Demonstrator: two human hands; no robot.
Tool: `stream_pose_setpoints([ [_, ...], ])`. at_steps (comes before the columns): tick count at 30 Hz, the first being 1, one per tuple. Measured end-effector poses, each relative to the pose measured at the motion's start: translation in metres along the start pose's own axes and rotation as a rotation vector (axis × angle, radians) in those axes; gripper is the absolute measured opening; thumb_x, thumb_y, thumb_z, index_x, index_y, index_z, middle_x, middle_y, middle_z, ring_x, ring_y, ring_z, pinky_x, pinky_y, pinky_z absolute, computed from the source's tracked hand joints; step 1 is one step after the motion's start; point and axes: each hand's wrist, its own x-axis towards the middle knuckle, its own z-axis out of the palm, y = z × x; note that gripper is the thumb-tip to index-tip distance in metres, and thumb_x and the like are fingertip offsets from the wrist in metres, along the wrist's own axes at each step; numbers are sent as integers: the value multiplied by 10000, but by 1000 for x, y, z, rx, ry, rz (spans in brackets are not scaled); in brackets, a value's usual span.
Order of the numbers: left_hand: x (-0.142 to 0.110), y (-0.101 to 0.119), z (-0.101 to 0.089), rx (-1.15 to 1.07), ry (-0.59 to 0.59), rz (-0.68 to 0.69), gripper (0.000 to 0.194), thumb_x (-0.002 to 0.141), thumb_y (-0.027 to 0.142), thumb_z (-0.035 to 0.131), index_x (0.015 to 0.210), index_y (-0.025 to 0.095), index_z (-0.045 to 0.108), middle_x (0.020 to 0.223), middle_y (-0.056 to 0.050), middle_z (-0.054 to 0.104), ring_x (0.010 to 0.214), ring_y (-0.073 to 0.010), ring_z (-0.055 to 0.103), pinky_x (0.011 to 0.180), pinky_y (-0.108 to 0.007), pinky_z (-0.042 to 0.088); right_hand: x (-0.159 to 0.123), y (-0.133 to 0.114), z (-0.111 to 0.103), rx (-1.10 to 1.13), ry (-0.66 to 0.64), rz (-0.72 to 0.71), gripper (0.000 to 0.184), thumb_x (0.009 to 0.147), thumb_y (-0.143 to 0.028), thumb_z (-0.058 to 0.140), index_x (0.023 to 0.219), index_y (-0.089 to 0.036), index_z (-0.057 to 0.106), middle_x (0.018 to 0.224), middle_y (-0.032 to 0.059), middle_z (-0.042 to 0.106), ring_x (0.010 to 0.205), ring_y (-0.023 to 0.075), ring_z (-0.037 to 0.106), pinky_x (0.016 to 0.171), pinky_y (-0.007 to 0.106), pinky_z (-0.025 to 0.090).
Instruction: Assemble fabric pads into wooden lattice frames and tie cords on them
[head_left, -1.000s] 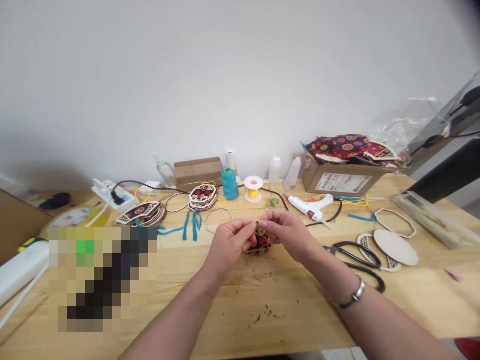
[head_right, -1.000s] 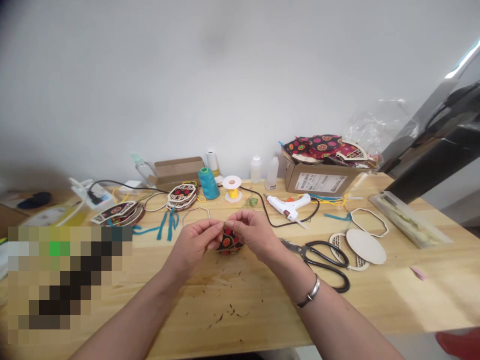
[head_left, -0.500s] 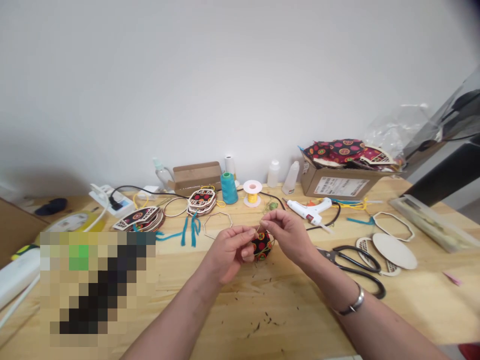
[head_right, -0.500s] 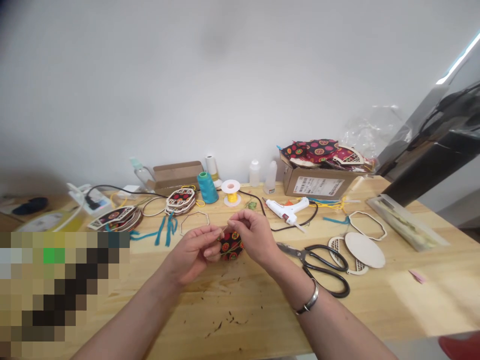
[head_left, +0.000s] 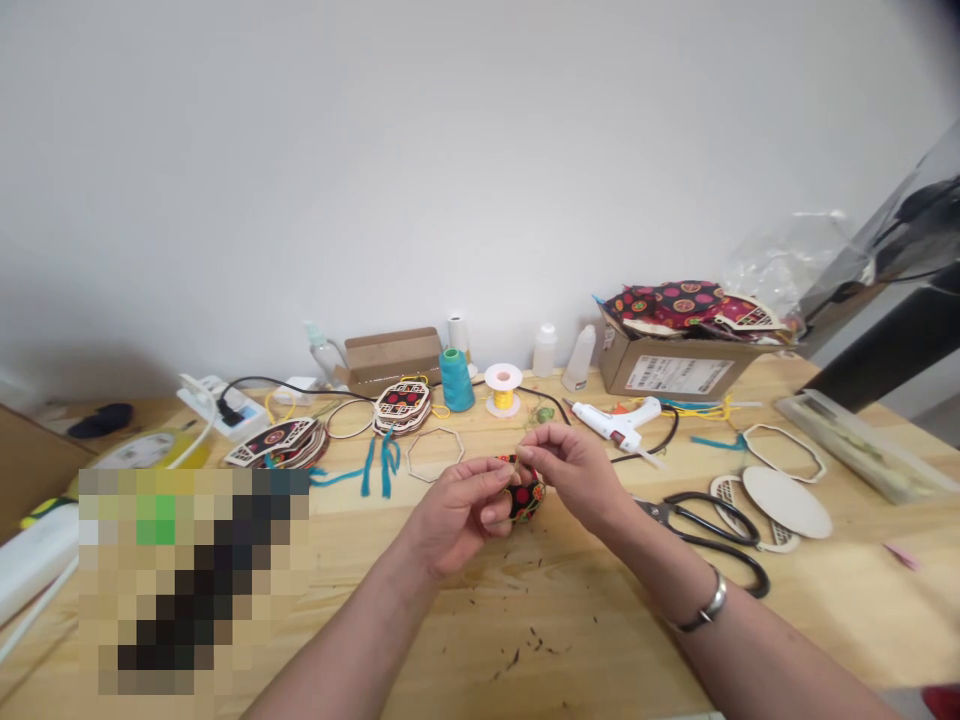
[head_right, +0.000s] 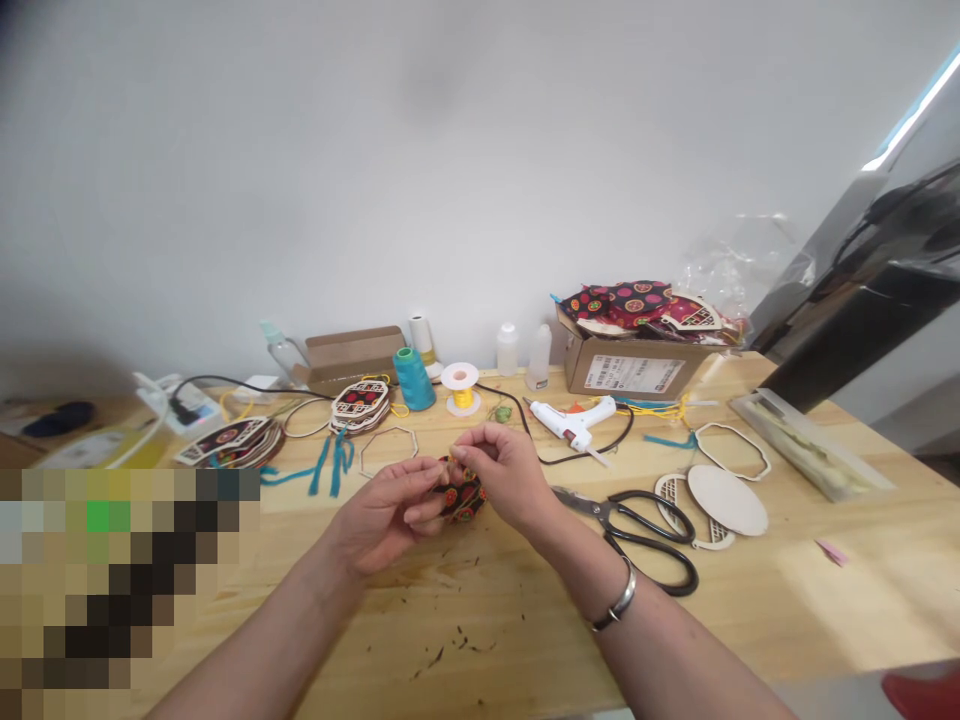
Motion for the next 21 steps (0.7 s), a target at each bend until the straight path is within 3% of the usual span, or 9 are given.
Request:
stream_pose_setpoints([
  [5, 0, -3, 4, 268, 100, 110, 234, 647, 343, 748, 680, 126, 667, 497, 30, 489, 434, -46, 352, 424, -197, 205, 0, 0, -1, 5, 32, 4, 213, 664, -365, 683, 673, -179, 580, 538, -45, 517, 503, 86, 429, 470, 229, 310],
  [10, 0, -5, 9, 683, 250, 381, 166, 698, 325, 688, 677, 161, 697, 541, 18, 542, 485, -90, 418, 485, -231, 317, 1, -1, -3, 78, 52, 42, 234, 652, -372, 686, 679, -174, 565, 522, -50, 516, 459, 65, 371, 447, 218, 266],
  [14, 0, -8, 7, 882, 280, 594, 109, 747, 256, 641, 690, 193, 709, 658, -12, 604, 618, -130, 505, 583, -235, 376, 2, -2, -4, 123, 64, 60, 258, 644, -379, 700, 673, -168, 555, 518, -49, 535, 430, 49, 337, 429, 208, 233],
  [21, 0, -13, 3, 1059, 262, 720, 130, 796, 226, 595, 779, 215, 723, 667, -21, 605, 622, -142, 517, 602, -244, 367, 1, -1, -5, 326, -50, 132, 311, 656, -394, 732, 697, -158, 535, 641, -2, 627, 411, 19, 294, 411, 192, 169],
])
